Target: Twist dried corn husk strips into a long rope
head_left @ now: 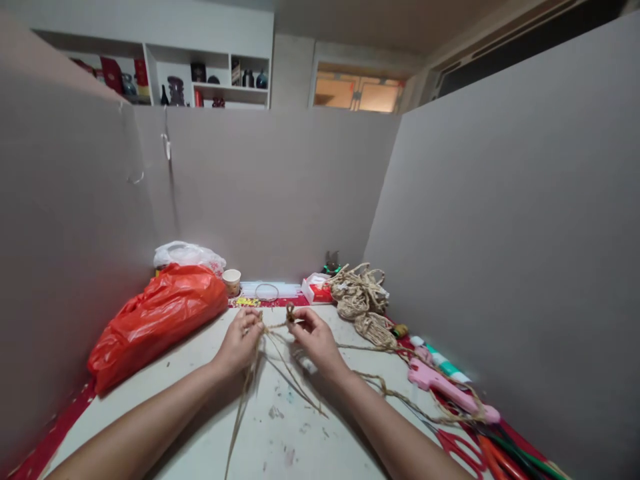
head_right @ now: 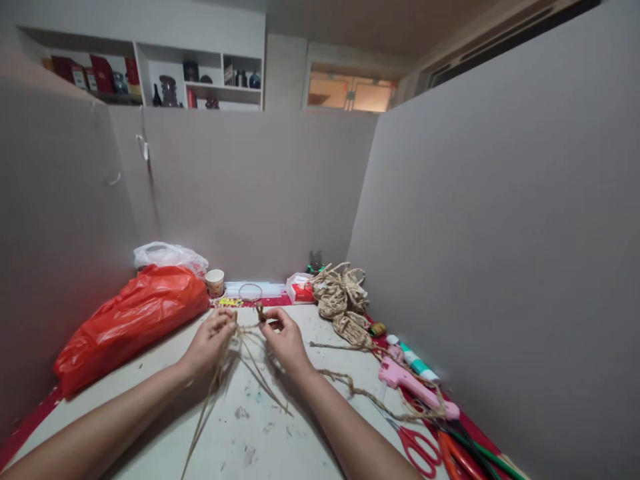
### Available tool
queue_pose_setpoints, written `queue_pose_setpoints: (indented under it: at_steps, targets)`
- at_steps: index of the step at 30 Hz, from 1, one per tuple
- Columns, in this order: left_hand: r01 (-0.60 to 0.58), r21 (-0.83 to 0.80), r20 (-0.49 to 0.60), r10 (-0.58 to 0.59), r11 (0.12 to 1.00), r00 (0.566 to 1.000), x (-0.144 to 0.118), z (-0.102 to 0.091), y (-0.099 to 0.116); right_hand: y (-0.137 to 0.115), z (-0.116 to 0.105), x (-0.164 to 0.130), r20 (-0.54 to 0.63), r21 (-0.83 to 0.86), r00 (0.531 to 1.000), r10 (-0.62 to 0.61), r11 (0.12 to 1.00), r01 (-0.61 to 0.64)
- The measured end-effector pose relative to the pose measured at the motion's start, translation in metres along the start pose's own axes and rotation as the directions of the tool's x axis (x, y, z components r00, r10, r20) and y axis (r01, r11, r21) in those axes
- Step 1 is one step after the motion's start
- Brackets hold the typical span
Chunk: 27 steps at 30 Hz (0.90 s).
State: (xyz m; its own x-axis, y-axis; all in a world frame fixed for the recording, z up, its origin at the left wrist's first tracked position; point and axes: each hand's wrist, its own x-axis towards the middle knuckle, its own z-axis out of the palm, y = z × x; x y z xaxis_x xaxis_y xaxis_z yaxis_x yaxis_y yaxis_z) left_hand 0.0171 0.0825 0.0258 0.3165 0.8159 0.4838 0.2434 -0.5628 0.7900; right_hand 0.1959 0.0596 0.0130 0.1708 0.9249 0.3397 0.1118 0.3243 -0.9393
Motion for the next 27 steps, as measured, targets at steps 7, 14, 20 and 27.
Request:
queue_pose_setpoints:
  at_steps: [7, 14, 20, 27]
  targets:
    - [-0.099, 0.007, 0.122, 0.097, 0.995, 0.988, 0.007, -0.021, 0.016, -0.005, 0.006, -0.009, 0.081, -0.136, 0.995, 0.059, 0.99, -0.048]
    - [-0.049, -0.089, 0.433, 0.083, 0.995, 0.898, 0.002, -0.013, 0.018, -0.003, 0.014, -0.014, 0.252, -0.106, 0.96, 0.122, 0.99, -0.098]
    - [0.003, -0.114, 0.482, 0.053, 0.993, 0.875, -0.002, -0.01, 0.015, 0.0, 0.011, -0.015, 0.34, 0.031, 0.891, 0.299, 0.944, -0.329]
    - [0.05, -0.165, 0.457, 0.031, 0.985, 0.889, 0.0, -0.008, 0.003, -0.003, 0.003, -0.012, 0.412, 0.152, 0.843, 0.346, 0.886, -0.439]
